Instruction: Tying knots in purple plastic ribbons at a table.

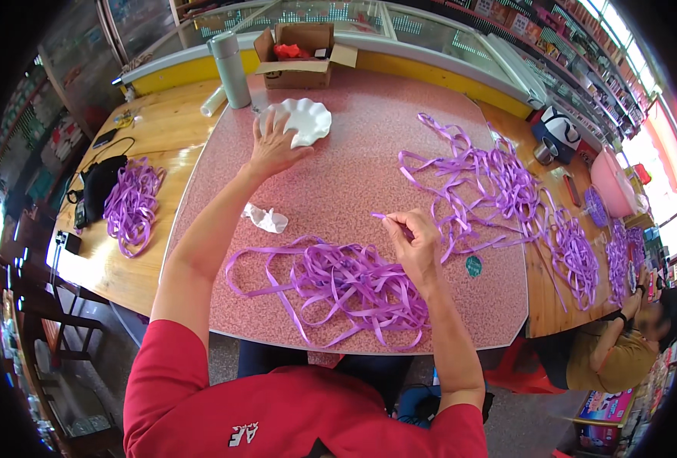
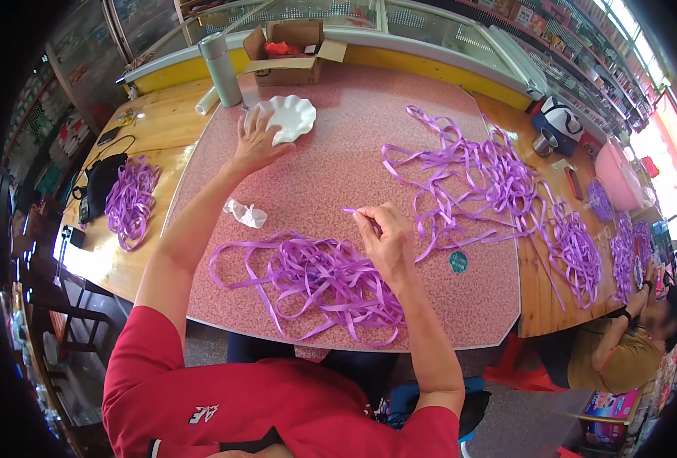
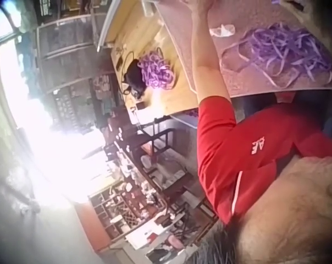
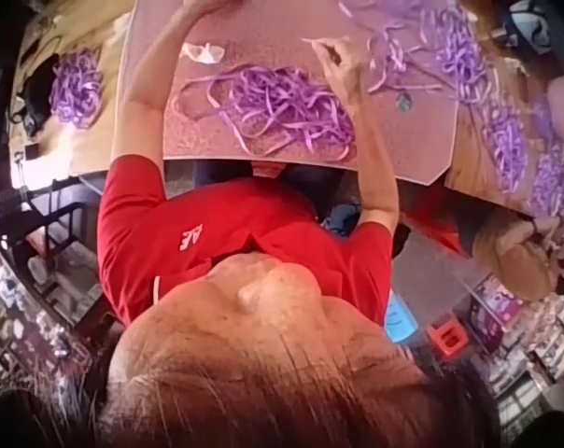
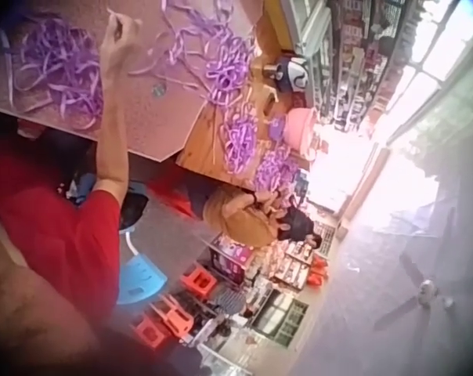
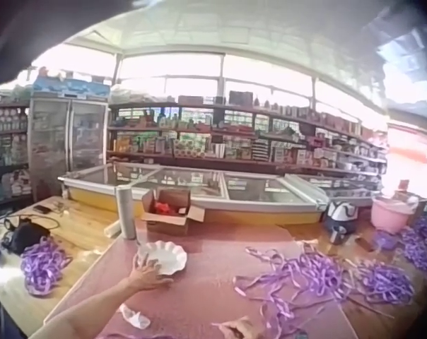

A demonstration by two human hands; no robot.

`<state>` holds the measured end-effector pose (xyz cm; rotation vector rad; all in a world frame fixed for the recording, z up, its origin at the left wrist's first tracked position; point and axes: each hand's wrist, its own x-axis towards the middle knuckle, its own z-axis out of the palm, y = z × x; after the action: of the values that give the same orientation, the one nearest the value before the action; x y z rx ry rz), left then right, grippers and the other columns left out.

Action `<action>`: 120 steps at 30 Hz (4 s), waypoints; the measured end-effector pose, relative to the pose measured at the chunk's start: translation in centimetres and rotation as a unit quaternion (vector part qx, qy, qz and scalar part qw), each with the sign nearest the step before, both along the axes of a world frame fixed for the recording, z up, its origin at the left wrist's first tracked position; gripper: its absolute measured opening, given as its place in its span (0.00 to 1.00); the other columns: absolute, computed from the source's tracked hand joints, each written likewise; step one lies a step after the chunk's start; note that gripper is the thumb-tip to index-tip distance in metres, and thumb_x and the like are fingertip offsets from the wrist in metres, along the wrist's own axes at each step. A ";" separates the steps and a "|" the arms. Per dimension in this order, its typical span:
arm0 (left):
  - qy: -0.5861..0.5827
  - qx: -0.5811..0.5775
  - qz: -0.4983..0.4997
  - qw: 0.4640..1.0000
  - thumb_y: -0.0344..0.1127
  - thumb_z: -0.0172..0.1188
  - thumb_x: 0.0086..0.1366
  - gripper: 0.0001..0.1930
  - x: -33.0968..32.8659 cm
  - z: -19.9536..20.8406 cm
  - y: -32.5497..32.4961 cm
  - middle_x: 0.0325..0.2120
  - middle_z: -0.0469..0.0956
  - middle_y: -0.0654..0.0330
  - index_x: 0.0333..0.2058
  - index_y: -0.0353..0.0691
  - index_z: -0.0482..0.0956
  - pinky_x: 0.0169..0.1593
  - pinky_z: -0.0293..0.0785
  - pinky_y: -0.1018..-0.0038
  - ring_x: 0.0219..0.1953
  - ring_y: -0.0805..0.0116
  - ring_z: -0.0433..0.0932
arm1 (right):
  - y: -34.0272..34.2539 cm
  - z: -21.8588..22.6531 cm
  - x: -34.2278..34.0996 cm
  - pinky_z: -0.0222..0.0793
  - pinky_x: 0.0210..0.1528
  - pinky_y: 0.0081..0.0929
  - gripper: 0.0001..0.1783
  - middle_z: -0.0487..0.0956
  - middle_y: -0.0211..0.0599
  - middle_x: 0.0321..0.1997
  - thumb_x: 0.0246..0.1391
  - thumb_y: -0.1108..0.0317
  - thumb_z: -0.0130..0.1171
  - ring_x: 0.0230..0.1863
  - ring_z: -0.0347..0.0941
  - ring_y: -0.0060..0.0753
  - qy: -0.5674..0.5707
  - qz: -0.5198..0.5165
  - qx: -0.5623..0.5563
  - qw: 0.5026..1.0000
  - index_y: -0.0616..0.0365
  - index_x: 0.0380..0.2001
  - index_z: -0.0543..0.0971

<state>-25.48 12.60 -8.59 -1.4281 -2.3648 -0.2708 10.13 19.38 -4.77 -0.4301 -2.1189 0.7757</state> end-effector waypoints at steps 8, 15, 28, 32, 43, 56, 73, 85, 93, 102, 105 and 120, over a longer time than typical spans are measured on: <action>-0.453 0.010 -0.209 0.866 0.60 0.42 0.73 0.29 13.3 5.1 -3.5 0.40 0.80 0.49 0.41 0.37 0.80 0.55 0.70 0.57 0.48 0.53 0.77 | -0.6 0.7 -0.1 0.64 0.25 0.24 0.06 0.76 0.32 0.28 0.50 0.77 0.68 0.25 0.70 0.25 0.024 0.024 0.042 0.999 0.60 0.32 0.82; -0.628 -0.009 -0.299 0.718 0.60 0.39 0.75 0.32 19.2 4.2 -5.2 0.24 0.75 0.58 0.36 0.33 0.79 0.37 0.72 0.69 0.31 0.68 0.74 | -2.0 1.3 0.9 0.70 0.26 0.30 0.08 0.77 0.35 0.30 0.49 0.76 0.68 0.27 0.76 0.35 0.002 0.045 0.106 0.993 0.58 0.35 0.81; -0.683 0.118 -0.299 0.655 0.44 0.53 0.73 0.14 21.1 4.0 -7.7 0.33 0.75 0.67 0.37 0.37 0.74 0.44 0.70 0.78 0.38 0.78 0.72 | -3.8 1.9 2.1 0.63 0.26 0.16 0.08 0.75 0.24 0.29 0.56 0.77 0.63 0.26 0.69 0.14 0.037 0.079 -0.147 0.985 0.61 0.40 0.81; -0.751 0.107 -0.268 0.594 0.37 0.61 0.69 0.09 21.2 4.4 -8.3 0.38 0.78 0.64 0.36 0.37 0.77 0.50 0.70 0.78 0.42 0.77 0.75 | -3.7 3.1 2.8 0.55 0.24 0.10 0.08 0.74 0.20 0.28 0.58 0.75 0.60 0.25 0.62 0.06 0.033 0.123 -0.321 0.938 0.60 0.42 0.80; -0.821 0.281 -0.232 0.440 0.28 0.64 0.64 0.04 23.6 4.0 -9.0 0.40 0.81 0.60 0.36 0.39 0.78 0.51 0.72 0.73 0.43 0.74 0.77 | -4.5 1.3 2.5 0.53 0.21 0.10 0.08 0.77 0.22 0.27 0.58 0.67 0.66 0.23 0.62 0.07 0.020 0.113 -0.500 0.858 0.59 0.38 0.82; -0.166 0.237 -0.368 0.884 0.26 0.64 0.56 0.07 23.7 6.0 -9.0 0.37 0.75 0.60 0.32 0.43 0.76 0.49 0.67 0.60 0.47 0.58 0.73 | -5.1 0.8 2.3 0.48 0.17 0.11 0.08 0.74 0.17 0.21 0.61 0.65 0.62 0.16 0.58 0.06 0.043 0.087 -0.464 0.880 0.57 0.33 0.84; -0.793 0.236 -0.183 0.531 0.35 0.60 0.69 0.09 23.8 4.1 -8.9 0.39 0.79 0.63 0.42 0.36 0.79 0.49 0.73 0.77 0.42 0.75 0.77 | -5.7 0.5 1.8 0.73 0.27 0.32 0.10 0.78 0.38 0.32 0.48 0.79 0.65 0.29 0.78 0.38 0.050 -0.043 0.177 0.982 0.60 0.36 0.80; -0.440 0.309 -0.239 0.808 0.25 0.62 0.62 0.05 24.3 4.2 -8.5 0.32 0.76 0.53 0.36 0.32 0.78 0.39 0.73 0.68 0.35 0.60 0.78 | -6.1 1.0 1.6 0.72 0.26 0.31 0.09 0.77 0.36 0.30 0.47 0.77 0.66 0.26 0.77 0.37 0.018 -0.062 0.196 0.979 0.58 0.33 0.80; -0.336 0.247 -0.279 0.865 0.30 0.63 0.60 0.07 23.7 3.8 -8.5 0.33 0.74 0.54 0.35 0.37 0.74 0.44 0.67 0.61 0.37 0.52 0.74 | -6.0 1.1 1.3 0.72 0.26 0.32 0.08 0.78 0.38 0.29 0.46 0.79 0.65 0.26 0.77 0.39 0.057 -0.032 0.108 0.992 0.58 0.31 0.79; -0.290 0.331 -0.300 0.846 0.27 0.66 0.56 0.10 24.0 4.6 -8.4 0.33 0.75 0.59 0.35 0.40 0.75 0.44 0.66 0.64 0.38 0.59 0.75 | -6.4 0.8 2.0 0.60 0.22 0.14 0.04 0.75 0.22 0.25 0.59 0.72 0.61 0.23 0.66 0.10 0.100 0.055 -0.338 0.934 0.60 0.30 0.78; -0.236 0.343 -0.291 0.861 0.27 0.66 0.56 0.09 24.1 5.0 -8.5 0.32 0.76 0.61 0.35 0.40 0.76 0.45 0.67 0.65 0.38 0.60 0.76 | -6.9 1.2 2.3 0.56 0.22 0.11 0.05 0.75 0.20 0.26 0.62 0.71 0.59 0.22 0.62 0.07 0.135 0.086 -0.453 0.877 0.59 0.32 0.80; -0.327 0.287 -0.281 0.856 0.25 0.66 0.56 0.06 24.6 5.2 -8.5 0.32 0.78 0.55 0.33 0.37 0.79 0.43 0.72 0.65 0.37 0.57 0.78 | -6.6 1.8 2.6 0.53 0.20 0.13 0.05 0.72 0.20 0.20 0.60 0.71 0.60 0.19 0.61 0.08 0.095 0.051 -0.417 0.903 0.59 0.30 0.81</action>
<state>-0.84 4.07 -3.42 -1.8362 -1.9060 -1.6928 12.71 12.77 -2.99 -0.6514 -1.5459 1.7134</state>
